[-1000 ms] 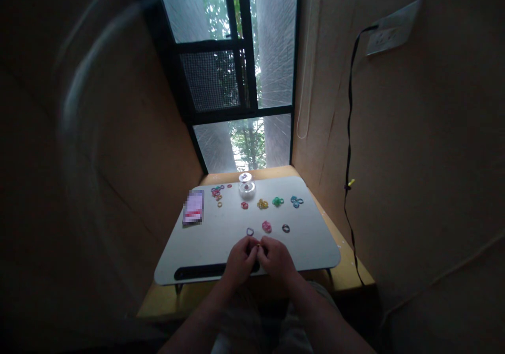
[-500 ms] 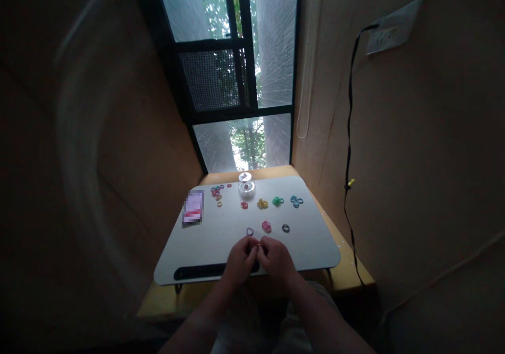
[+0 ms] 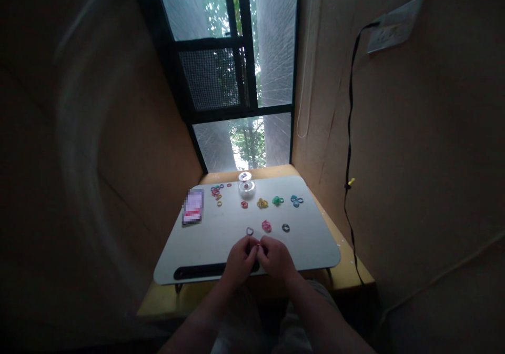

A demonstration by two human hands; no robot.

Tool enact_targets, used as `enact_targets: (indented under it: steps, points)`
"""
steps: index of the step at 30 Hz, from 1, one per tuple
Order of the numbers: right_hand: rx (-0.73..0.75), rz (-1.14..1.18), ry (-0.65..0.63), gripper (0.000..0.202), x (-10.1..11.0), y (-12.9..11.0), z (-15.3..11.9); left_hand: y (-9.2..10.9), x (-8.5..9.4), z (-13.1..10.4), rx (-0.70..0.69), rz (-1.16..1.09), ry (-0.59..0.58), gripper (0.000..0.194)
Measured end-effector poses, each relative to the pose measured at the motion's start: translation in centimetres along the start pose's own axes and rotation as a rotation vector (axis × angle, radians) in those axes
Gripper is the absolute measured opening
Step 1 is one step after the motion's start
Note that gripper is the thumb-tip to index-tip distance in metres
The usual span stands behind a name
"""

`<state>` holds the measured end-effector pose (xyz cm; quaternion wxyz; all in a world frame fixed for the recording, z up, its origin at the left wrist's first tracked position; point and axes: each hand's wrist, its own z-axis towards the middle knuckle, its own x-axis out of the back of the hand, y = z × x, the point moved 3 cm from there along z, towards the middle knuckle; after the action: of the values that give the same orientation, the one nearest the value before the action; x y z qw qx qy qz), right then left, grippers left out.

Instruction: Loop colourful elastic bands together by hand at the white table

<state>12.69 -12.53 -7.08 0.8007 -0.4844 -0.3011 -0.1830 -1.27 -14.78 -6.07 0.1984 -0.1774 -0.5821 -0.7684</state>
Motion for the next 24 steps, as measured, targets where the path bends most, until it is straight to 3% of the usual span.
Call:
enact_targets:
  steps: [24]
  points:
    - [0.013, -0.025, 0.013, 0.017, -0.09, 0.13, -0.01, 0.00, 0.02, -0.02, -0.004, -0.008, 0.007, 0.011]
